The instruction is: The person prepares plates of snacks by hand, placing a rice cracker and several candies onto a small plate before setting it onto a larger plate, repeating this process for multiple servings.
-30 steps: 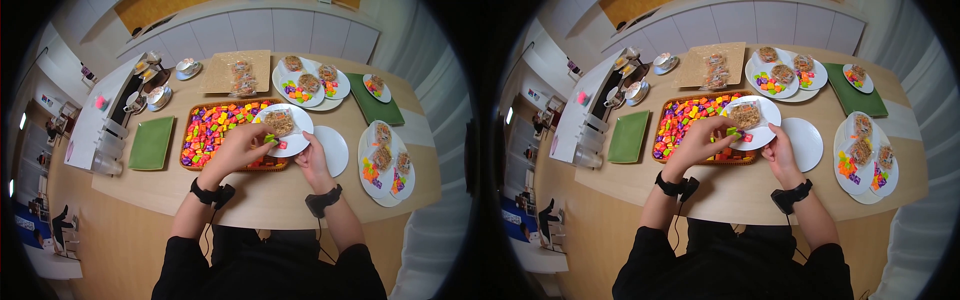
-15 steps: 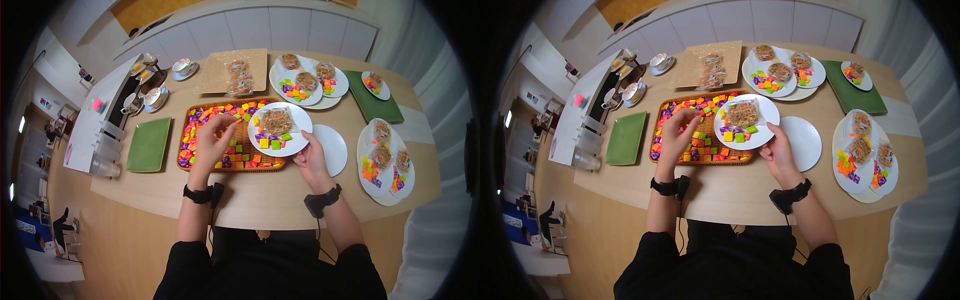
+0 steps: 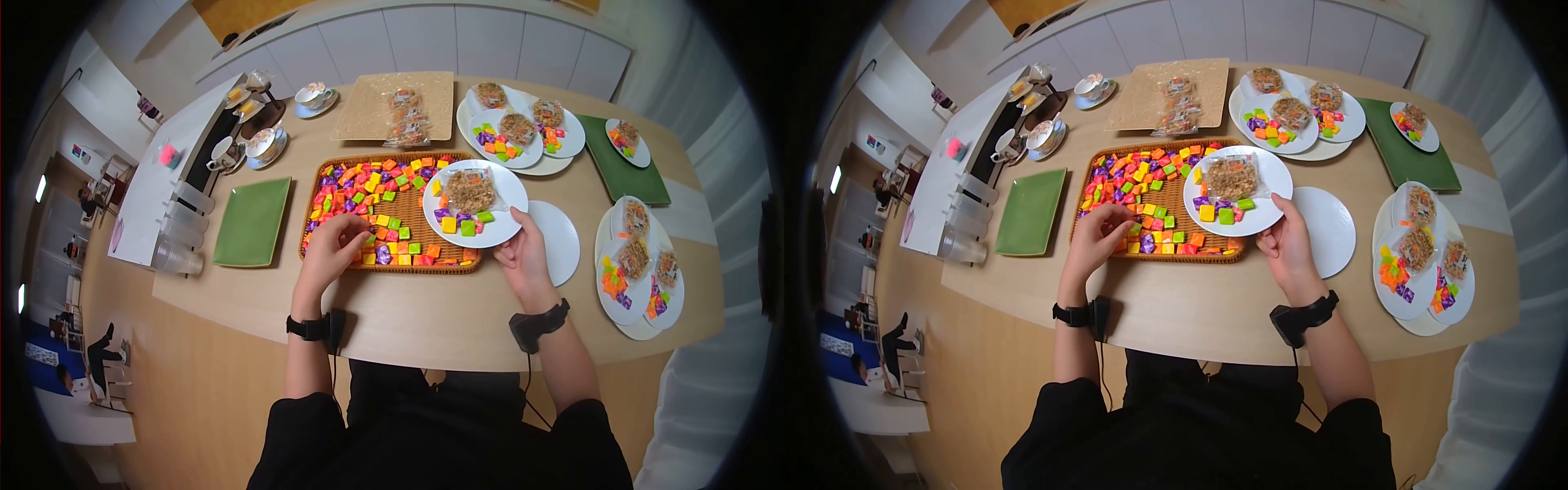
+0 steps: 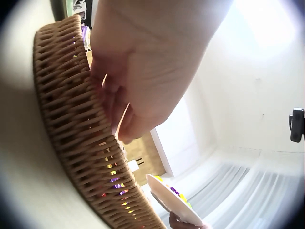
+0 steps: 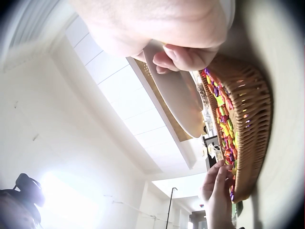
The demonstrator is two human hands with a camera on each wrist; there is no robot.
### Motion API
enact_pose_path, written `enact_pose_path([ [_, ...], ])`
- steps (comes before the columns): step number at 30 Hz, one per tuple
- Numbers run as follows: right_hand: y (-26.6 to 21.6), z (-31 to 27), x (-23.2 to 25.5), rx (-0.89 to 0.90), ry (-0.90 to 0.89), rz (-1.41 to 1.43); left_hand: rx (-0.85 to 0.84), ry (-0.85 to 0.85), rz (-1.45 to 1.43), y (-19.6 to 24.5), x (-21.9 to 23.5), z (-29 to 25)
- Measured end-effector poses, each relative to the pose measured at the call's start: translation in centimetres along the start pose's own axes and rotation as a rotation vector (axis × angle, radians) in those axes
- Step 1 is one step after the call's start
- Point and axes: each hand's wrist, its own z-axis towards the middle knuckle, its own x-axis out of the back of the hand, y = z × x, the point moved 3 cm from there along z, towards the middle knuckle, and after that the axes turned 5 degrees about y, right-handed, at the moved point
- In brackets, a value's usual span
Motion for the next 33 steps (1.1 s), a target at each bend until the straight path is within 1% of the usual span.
enact_pose_path([
  [2, 0.0, 0.1, 0.0, 0.005, -0.009, 0.002, -0.085, -0.035, 0.080, 0.1, -0.1, 0.3],
  [3, 0.0, 0.2, 0.1, 0.005, -0.008, 0.003, -0.085, -0.037, 0.080, 0.2, 0.1, 0.5],
  [5, 0.1, 0.3, 0.3, -0.015, -0.033, 0.016, -0.041, -0.136, 0.183, 0.6, 0.2, 0.7],
  [6, 0.0, 0.3, 0.4, -0.012, -0.030, 0.018, -0.044, -0.140, 0.183, 1.0, 0.3, 0.8],
  [8, 0.0, 0.2, 0.2, -0.018, -0.044, 0.024, 0.037, -0.199, 0.166, 1.6, 0.4, 0.8],
  [9, 0.0, 0.2, 0.2, -0.017, -0.042, 0.026, 0.035, -0.203, 0.166, 1.6, 0.4, 0.9],
  [11, 0.0, 0.1, 0.1, -0.023, -0.041, 0.024, -0.053, -0.217, 0.197, 1.5, 0.6, 1.0],
  [12, 0.0, 0.1, 0.1, -0.023, -0.040, 0.025, -0.053, -0.218, 0.197, 1.3, 0.7, 1.0],
  [14, 0.0, 0.1, 0.1, -0.014, -0.041, 0.030, -0.132, -0.202, 0.274, 1.1, 0.8, 1.1],
  [20, -0.1, 0.1, 0.0, -0.004, -0.023, 0.029, -0.069, -0.224, 0.268, 1.0, 0.9, 0.9],
  [33, 0.0, 0.1, 0.2, -0.013, -0.027, 0.019, -0.047, -0.204, 0.213, 0.8, 0.0, 1.4],
])
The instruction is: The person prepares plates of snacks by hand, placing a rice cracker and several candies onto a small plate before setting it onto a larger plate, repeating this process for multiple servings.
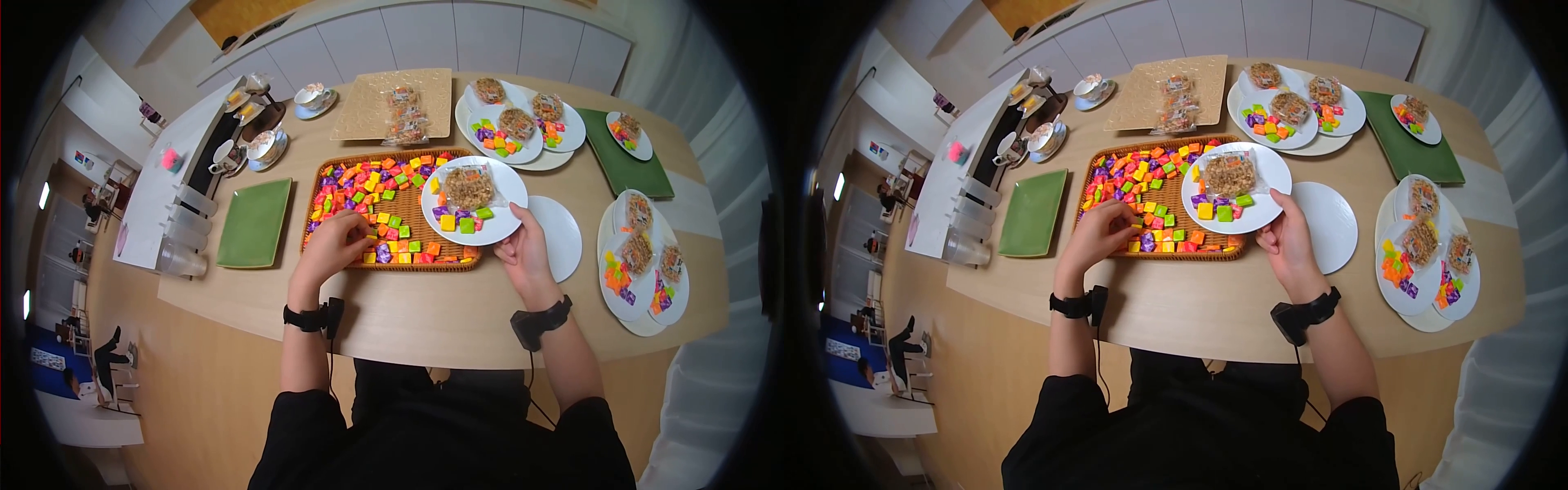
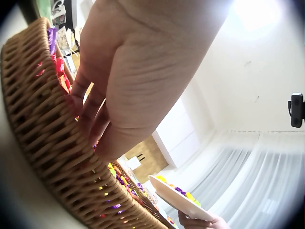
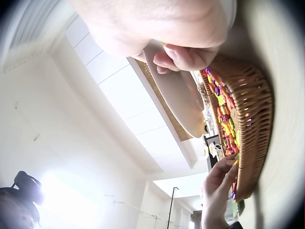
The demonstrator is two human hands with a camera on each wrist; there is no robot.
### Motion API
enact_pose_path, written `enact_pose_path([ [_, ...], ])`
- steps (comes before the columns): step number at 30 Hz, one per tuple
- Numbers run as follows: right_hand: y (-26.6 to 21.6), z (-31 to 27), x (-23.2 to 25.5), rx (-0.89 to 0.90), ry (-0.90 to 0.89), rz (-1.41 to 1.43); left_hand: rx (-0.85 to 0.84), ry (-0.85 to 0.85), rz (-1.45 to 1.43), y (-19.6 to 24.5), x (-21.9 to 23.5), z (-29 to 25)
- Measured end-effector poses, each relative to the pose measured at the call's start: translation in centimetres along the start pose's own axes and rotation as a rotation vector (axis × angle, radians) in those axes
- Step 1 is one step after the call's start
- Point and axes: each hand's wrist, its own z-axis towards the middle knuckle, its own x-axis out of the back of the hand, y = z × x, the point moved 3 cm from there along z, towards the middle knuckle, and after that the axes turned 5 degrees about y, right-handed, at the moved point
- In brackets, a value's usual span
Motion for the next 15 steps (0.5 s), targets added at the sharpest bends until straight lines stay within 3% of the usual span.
enact_pose_path([
  [5, -0.1, -0.3, -0.3, -0.003, 0.008, -0.001, -0.040, -0.058, 0.075, 0.3, -0.2, 0.6],
  [12, 0.1, 0.0, 0.0, -0.017, -0.005, 0.011, -0.117, -0.017, 0.103, 0.8, -0.5, 0.9],
  [15, 0.2, 0.0, -0.1, -0.016, -0.015, 0.022, -0.015, -0.040, 0.081, 0.9, -0.5, 0.5],
])
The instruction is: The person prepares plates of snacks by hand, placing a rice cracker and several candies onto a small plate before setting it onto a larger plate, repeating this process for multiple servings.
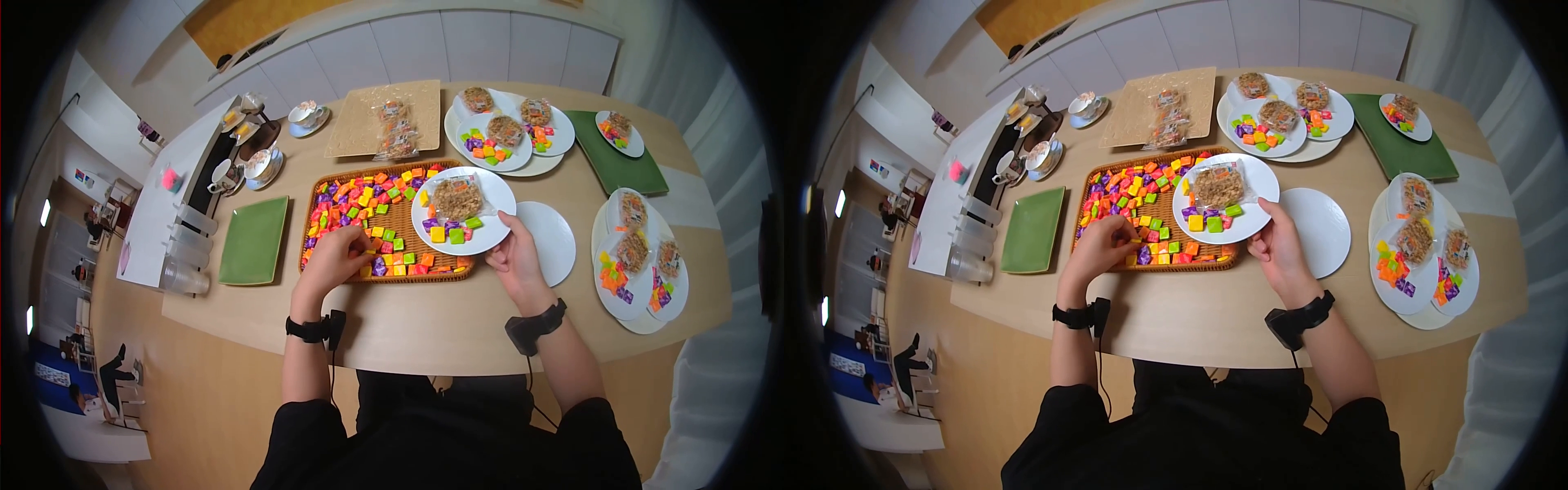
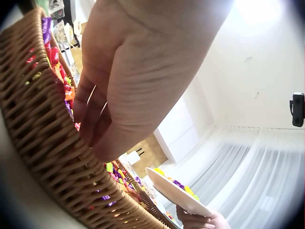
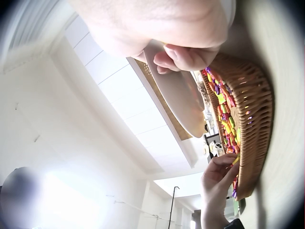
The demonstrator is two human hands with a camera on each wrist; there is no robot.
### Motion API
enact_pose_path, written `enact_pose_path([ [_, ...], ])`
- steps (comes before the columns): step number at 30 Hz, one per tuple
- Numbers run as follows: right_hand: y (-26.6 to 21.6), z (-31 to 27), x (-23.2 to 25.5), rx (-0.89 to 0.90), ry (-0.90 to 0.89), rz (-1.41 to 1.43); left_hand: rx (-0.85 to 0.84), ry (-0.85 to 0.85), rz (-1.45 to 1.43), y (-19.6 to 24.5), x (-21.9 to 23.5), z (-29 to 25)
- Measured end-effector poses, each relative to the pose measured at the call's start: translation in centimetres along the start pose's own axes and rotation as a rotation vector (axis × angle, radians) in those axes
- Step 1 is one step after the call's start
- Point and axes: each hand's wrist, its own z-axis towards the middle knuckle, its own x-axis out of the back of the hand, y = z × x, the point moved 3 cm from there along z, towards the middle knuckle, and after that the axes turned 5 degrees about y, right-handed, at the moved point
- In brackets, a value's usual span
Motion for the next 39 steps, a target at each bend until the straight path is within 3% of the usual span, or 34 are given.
enact_pose_path([
  [3, 0.2, 0.3, 0.3, 0.007, -0.019, 0.006, -0.023, 0.081, -0.014, 0.5, 0.2, 0.1],
  [6, 0.4, 0.0, 0.1, -0.004, -0.026, -0.009, -0.102, 0.241, -0.315, 2.8, 0.9, 0.4],
  [10, 0.5, -0.3, -0.2, -0.005, -0.033, -0.016, -0.251, 0.173, -0.451, 8.1, -0.5, 1.6],
  [14, 0.8, -0.3, -0.2, -0.006, -0.053, -0.017, -0.214, 0.030, -0.461, 12.0, -2.5, 2.7],
  [15, 0.8, -0.2, -0.1, 0.002, -0.054, -0.015, -0.223, 0.029, -0.460, 12.1, -2.8, 3.0],
  [18, 0.8, 0.0, 0.2, -0.005, -0.070, -0.010, -0.399, 0.337, -0.265, 11.3, -2.9, 3.9],
  [21, 0.5, 0.0, 0.1, 0.002, -0.060, 0.001, -0.269, 0.532, -0.171, 9.0, -3.1, 3.7],
  [25, 0.2, -0.2, 0.0, 0.004, -0.069, 0.022, -0.264, 0.540, -0.263, 8.1, -3.7, 3.0],
  [27, 0.1, -0.4, 0.0, 0.008, -0.075, 0.030, -0.308, 0.438, -0.168, 8.4, -4.1, 2.6],
  [32, 0.3, -0.2, 0.1, 0.010, -0.065, 0.035, -0.275, 0.367, -0.169, 9.1, -4.1, 2.3],
  [35, 0.5, 0.4, 0.5, -0.003, -0.055, 0.067, -0.342, 0.447, -0.159, 9.6, -3.5, 1.9],
  [37, 0.2, 0.5, 0.4, 0.014, -0.031, 0.082, -0.295, 0.449, -0.228, 8.5, -3.8, 1.7],
  [39, -0.7, -0.2, 0.0, 0.035, -0.047, 0.089, -0.133, 0.372, -0.479, 8.0, -4.4, 1.8],
])
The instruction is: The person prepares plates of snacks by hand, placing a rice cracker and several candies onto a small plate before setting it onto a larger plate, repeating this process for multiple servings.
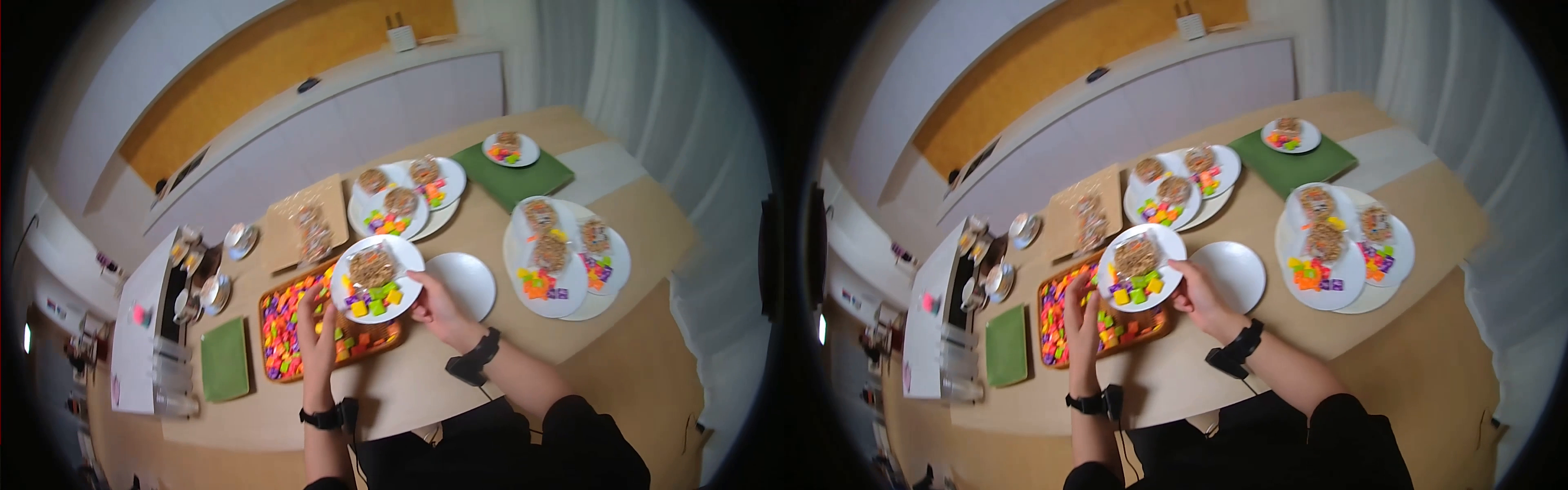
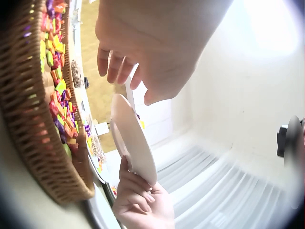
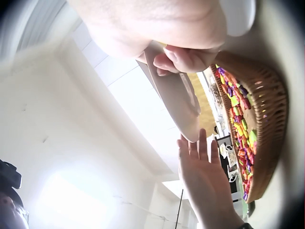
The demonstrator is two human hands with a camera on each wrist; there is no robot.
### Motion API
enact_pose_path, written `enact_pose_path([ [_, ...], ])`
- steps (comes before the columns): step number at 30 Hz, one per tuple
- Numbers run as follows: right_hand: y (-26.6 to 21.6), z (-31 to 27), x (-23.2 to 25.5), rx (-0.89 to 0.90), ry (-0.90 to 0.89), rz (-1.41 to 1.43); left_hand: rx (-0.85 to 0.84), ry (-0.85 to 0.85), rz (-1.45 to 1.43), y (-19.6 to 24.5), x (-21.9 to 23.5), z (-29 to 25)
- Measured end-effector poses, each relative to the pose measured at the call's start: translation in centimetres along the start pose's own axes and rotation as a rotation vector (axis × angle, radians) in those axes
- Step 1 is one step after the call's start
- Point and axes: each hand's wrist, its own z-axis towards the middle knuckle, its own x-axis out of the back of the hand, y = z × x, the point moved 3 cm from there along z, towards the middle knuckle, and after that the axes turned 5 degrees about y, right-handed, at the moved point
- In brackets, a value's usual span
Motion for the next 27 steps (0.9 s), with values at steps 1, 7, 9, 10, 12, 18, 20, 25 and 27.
enact_pose_path([
  [1, -0.5, -0.3, -0.2, 0.037, 0.013, 0.004, 0.023, -0.004, -0.096, -0.1, -0.7, -0.1],
  [7, -5.0, -1.9, 0.1, 0.198, 0.027, 0.021, 0.356, -0.216, -0.590, 1.9, -5.3, -0.5],
  [9, -6.7, -2.7, 0.7, 0.245, 0.048, 0.002, 0.370, -0.288, -0.689, 3.1, -6.9, 0.3],
  [10, -7.6, -3.0, 1.2, 0.274, 0.066, -0.018, 0.394, -0.346, -0.781, 3.7, -7.9, 0.8],
  [12, -9.4, -3.7, 2.2, 0.290, 0.082, -0.037, 0.376, -0.383, -0.807, 5.0, -9.8, 2.0],
  [18, -15.7, -5.7, 6.0, 0.377, 0.143, -0.306, 0.485, -0.478, -0.771, 5.5, -16.7, 5.3],
  [20, -18.0, -5.8, 8.0, 0.387, 0.194, -0.345, 0.501, -0.501, -0.768, 6.3, -19.1, 6.6],
  [25, -24.1, -6.1, 11.8, 0.521, 0.351, -0.594, 0.441, -0.630, -0.621, 6.7, -27.1, 10.3],
  [27, -27.1, -5.0, 14.4, 0.500, 0.420, -0.644, 0.420, -0.671, -0.557, 7.3, -30.7, 12.0],
])
